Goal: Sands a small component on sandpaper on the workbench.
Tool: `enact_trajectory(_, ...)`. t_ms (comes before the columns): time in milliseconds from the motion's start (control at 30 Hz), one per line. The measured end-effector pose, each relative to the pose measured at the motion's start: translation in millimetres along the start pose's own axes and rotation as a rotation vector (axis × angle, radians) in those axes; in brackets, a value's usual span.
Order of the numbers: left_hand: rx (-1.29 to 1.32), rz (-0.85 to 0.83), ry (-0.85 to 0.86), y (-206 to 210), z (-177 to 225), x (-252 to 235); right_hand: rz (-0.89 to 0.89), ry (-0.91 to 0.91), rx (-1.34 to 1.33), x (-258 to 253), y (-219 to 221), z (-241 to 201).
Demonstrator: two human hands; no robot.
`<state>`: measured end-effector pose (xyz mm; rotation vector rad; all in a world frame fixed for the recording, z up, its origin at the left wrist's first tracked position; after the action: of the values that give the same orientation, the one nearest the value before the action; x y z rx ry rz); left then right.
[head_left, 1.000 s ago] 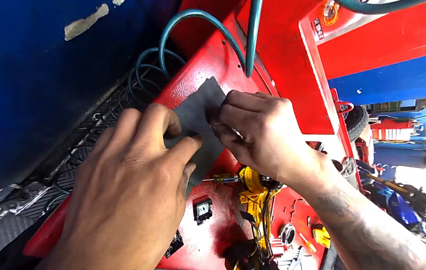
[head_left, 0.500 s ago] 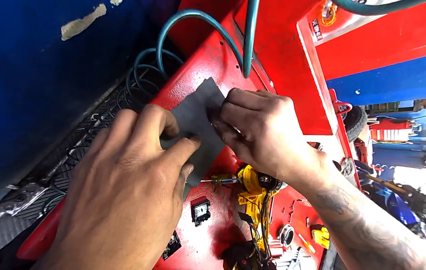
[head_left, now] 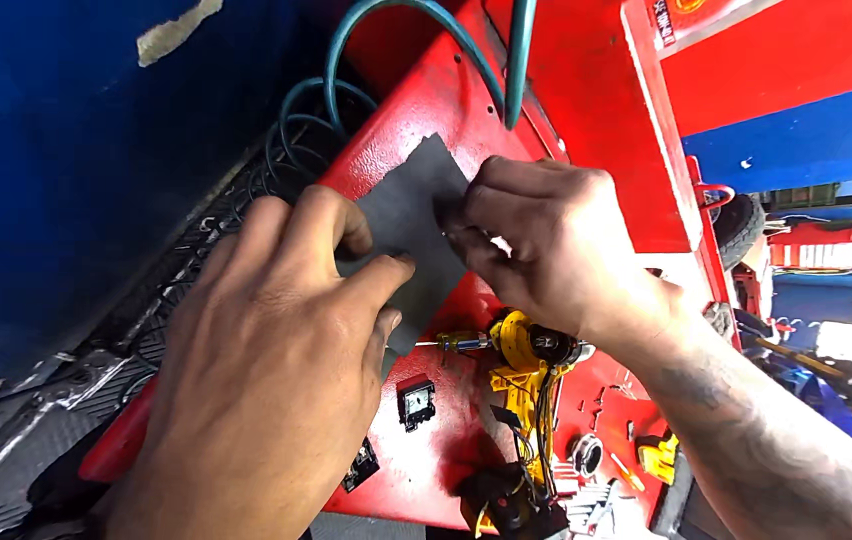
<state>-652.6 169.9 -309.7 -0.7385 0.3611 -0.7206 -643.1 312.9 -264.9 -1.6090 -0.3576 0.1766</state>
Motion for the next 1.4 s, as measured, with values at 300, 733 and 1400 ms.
enact_trajectory(300,0.015,0.006,0.001,3,-3,1,-0.011,-0.010,-0.027,0,1,-5)
enact_trajectory(733,0.038,-0.008,0.046,-6,6,-1,0.415,0.622,-1.349,71,-43,-6)
enact_trajectory(1400,0.399,0.171,0.393,-102,195,125,0.868,-0.105,-2.530,297,-185,-234)
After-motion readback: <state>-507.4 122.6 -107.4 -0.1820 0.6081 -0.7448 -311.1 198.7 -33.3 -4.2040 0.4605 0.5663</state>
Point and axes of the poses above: each hand's wrist, its own x-axis away from the middle knuckle, its own y-axis out of the palm, z = x × y, the point moved 9 cm from there along -x, towards the middle knuckle, and after that the axes turned 3 degrees about x, right-handed, at the moved point
